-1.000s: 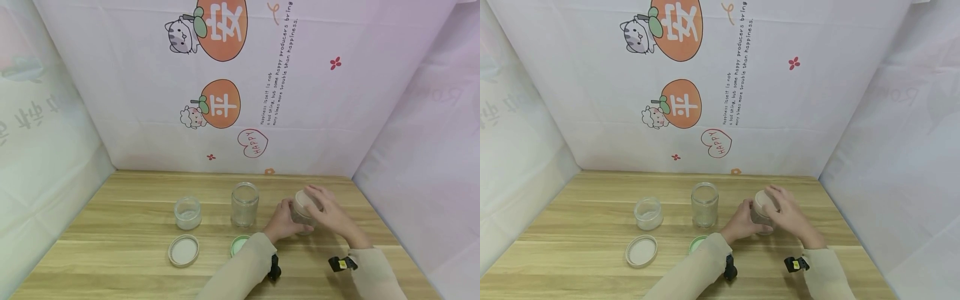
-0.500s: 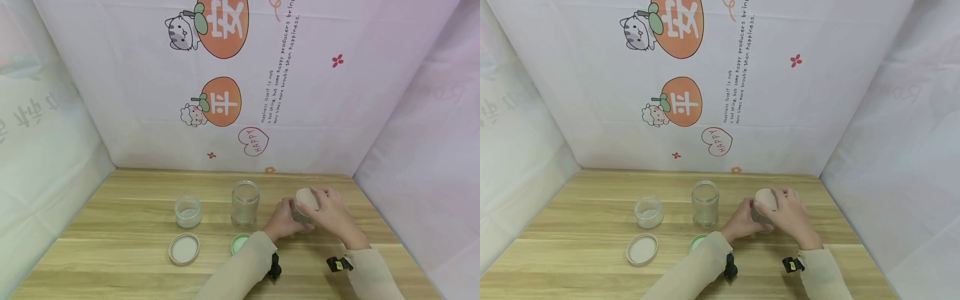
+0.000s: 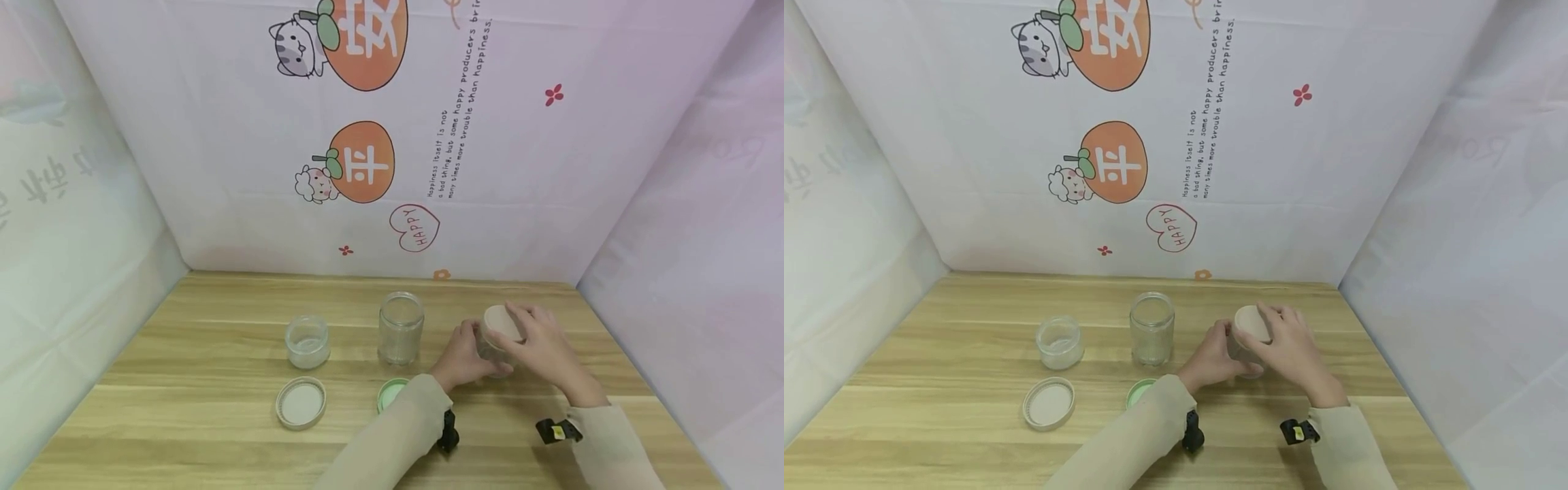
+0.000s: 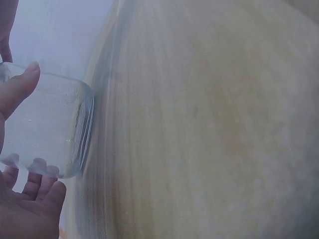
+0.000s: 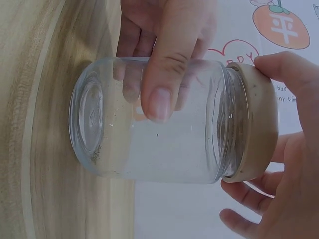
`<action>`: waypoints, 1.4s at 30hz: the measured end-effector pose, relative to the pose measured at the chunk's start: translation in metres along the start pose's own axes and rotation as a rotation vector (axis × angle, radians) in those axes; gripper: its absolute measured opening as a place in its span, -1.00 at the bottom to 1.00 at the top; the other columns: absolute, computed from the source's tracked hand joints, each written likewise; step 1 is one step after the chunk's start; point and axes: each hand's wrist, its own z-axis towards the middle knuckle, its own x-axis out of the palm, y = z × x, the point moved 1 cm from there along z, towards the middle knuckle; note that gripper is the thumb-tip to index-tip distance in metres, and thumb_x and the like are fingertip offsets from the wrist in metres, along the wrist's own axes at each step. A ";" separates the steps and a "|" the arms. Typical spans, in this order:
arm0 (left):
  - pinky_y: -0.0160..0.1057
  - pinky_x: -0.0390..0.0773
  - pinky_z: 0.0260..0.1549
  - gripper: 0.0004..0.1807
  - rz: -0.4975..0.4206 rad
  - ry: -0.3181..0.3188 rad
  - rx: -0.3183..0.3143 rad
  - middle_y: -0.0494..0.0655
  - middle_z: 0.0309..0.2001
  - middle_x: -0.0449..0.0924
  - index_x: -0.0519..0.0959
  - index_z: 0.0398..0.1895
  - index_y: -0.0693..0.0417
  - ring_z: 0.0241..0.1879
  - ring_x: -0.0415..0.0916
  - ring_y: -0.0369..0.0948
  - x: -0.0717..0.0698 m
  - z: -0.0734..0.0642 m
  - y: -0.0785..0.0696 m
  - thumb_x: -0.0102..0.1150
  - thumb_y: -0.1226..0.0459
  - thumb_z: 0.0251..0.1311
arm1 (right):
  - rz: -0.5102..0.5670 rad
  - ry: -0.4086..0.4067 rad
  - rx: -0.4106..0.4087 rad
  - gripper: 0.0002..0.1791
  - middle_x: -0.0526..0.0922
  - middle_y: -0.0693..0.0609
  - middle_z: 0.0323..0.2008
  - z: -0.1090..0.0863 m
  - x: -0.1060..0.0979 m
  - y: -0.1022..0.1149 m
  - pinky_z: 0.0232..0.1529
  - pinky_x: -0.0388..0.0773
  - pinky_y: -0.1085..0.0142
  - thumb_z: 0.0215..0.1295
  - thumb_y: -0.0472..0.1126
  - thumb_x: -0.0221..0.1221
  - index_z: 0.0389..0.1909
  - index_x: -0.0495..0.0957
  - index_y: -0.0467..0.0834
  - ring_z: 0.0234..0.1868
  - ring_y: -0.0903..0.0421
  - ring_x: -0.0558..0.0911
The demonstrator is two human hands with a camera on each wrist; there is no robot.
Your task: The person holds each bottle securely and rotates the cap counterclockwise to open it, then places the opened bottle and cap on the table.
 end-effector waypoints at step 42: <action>-0.24 0.42 0.15 0.01 0.016 -0.010 -0.011 -0.16 0.18 0.33 0.27 0.35 0.00 0.14 0.34 -0.28 0.002 0.000 0.001 0.63 -0.04 -0.14 | -0.093 0.039 0.034 -0.02 0.40 -0.46 0.22 0.004 -0.002 0.009 -0.04 0.39 -0.36 0.31 0.39 0.13 0.43 0.29 -0.32 0.19 -0.44 0.38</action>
